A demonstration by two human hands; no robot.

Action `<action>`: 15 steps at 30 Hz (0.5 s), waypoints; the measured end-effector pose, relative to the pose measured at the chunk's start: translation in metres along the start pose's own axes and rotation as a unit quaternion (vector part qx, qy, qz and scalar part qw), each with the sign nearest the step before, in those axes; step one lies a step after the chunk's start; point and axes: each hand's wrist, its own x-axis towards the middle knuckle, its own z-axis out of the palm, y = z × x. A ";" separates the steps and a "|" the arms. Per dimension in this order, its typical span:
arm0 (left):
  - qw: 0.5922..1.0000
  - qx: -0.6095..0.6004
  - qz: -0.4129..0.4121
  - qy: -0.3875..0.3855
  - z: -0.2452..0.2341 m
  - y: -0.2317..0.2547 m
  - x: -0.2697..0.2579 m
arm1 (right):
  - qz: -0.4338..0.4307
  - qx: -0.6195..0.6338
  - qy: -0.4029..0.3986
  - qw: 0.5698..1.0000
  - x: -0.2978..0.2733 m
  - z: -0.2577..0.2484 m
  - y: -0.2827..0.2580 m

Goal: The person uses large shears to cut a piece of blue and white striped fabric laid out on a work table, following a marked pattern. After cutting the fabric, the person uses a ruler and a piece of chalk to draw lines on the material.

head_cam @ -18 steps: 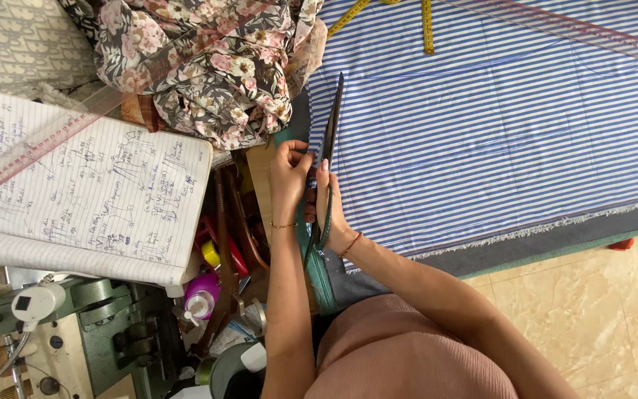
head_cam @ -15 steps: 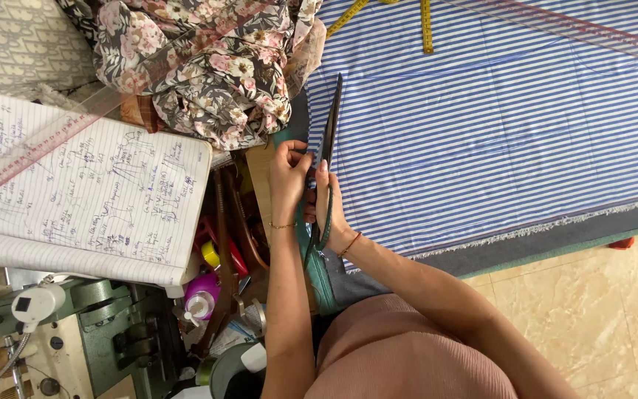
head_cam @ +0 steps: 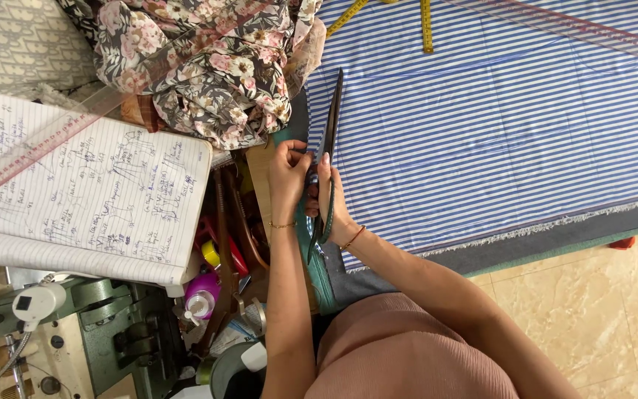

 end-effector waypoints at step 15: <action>1.000 -0.012 0.021 -0.003 0.001 -0.013 0.006 | 0.024 -0.031 0.010 0.999 -0.005 -0.010 -0.014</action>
